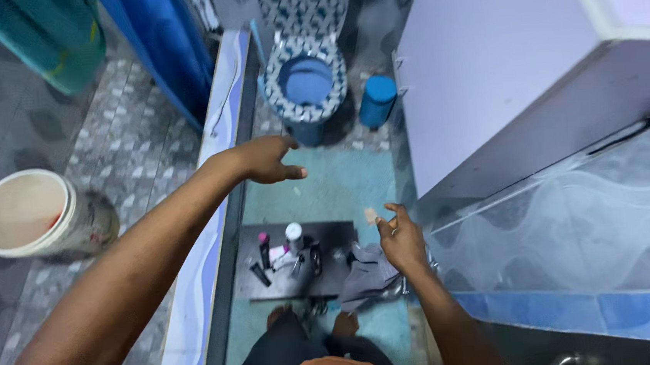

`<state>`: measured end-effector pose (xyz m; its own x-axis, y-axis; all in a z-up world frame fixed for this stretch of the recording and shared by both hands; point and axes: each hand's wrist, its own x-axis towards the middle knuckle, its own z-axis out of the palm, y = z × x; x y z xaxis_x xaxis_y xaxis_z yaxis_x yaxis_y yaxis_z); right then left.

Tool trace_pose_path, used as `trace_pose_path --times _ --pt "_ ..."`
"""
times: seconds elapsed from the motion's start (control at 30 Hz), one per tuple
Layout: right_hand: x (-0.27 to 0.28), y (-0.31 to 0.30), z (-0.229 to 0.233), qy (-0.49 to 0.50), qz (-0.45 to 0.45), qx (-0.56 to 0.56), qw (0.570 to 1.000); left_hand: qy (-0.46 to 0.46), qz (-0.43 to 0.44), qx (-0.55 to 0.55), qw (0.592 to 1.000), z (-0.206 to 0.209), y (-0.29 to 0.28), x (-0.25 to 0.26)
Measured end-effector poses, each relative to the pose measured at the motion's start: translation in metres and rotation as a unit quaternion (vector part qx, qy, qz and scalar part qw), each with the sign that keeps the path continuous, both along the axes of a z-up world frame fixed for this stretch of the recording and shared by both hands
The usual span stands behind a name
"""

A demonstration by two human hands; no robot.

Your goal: The person wipes several bathroom items with a gray cloth, including a green bottle, a pink-capped tube, a white aerosol can, and a black electric shaver. The person places the cleaned items on a white cabinet next to the toilet.

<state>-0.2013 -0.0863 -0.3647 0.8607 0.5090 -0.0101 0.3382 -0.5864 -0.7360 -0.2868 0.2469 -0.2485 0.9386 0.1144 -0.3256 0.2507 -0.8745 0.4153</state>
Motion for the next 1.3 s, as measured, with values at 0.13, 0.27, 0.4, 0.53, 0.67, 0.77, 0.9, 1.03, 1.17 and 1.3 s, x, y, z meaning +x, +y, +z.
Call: trace_pose_path --times 0.13,0.27,0.4,0.53,0.67,0.77,0.9,1.03,1.17,1.3 --pt "-0.022 0.011 -0.043 0.033 0.048 -0.02 0.998 0.083 0.074 -0.01 0.994 -0.058 0.024 -0.041" --pt "-0.048 0.02 -0.094 0.077 0.067 -0.04 0.994 0.136 0.109 -0.001 0.985 -0.112 0.039 -0.075" --pt "-0.077 0.021 -0.147 0.073 0.092 -0.059 0.991 0.154 0.133 -0.04 0.978 -0.158 0.048 -0.104" --pt "-0.099 0.019 -0.191 0.084 0.104 -0.093 0.987 0.18 0.152 -0.038 0.971 -0.203 0.044 -0.121" --pt "-0.116 0.029 -0.226 0.127 0.078 -0.155 0.977 0.241 0.149 -0.001 0.959 -0.248 0.033 -0.13" --pt "-0.121 0.042 -0.244 0.174 0.036 -0.15 0.973 0.276 0.171 -0.017 0.946 -0.279 0.027 -0.133" --pt "-0.113 0.062 -0.277 0.202 0.061 -0.162 0.964 0.273 0.171 -0.024 0.946 -0.327 0.013 -0.123" --pt "-0.115 0.077 -0.308 0.19 0.082 -0.189 0.96 0.301 0.18 -0.019 0.936 -0.373 -0.001 -0.111" --pt "-0.114 0.09 -0.337 0.246 0.078 -0.211 0.943 0.326 0.142 0.015 0.935 -0.416 -0.01 -0.106" --pt "-0.104 0.099 -0.364 0.254 0.078 -0.213 0.94 0.348 0.094 0.05 0.931 -0.463 -0.013 -0.094"
